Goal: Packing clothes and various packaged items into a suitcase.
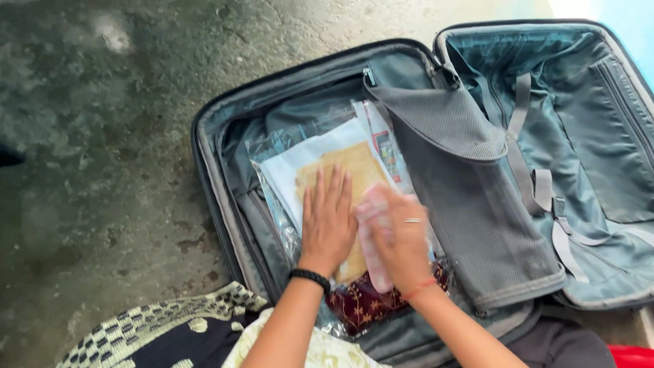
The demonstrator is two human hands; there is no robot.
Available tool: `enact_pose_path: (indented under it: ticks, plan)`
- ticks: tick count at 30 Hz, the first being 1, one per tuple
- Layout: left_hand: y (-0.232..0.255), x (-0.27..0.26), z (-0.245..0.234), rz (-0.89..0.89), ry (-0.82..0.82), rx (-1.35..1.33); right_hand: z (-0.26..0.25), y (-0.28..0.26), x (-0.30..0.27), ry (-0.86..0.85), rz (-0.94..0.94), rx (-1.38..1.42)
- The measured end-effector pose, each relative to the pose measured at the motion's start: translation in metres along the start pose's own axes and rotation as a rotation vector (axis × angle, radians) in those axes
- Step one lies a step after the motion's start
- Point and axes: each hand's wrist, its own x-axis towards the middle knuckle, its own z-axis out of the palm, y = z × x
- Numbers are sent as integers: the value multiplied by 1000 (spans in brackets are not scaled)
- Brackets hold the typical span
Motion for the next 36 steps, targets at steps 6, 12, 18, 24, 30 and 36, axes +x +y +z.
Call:
enact_pose_path:
  ticks: [6, 12, 18, 24, 30, 36]
  plan:
    - [-10, -2, 24, -68, -12, 86, 48, 33, 47, -42, -111, -199]
    - [-8, 1, 22, -100, -38, 77, 75, 49, 93, 42, -71, -316]
    - [-9, 0, 22, -93, -62, 73, 34, 42, 27, -64, -44, -343]
    - [-10, -1, 24, -93, -84, 77, -17, 30, -48, -130, -25, -562]
    - [-3, 7, 4, -152, -168, 29, -54, -1, -43, -261, -32, -166]
    - [-31, -7, 21, -245, -40, 95, 1, -24, -5, -105, -192, 47]
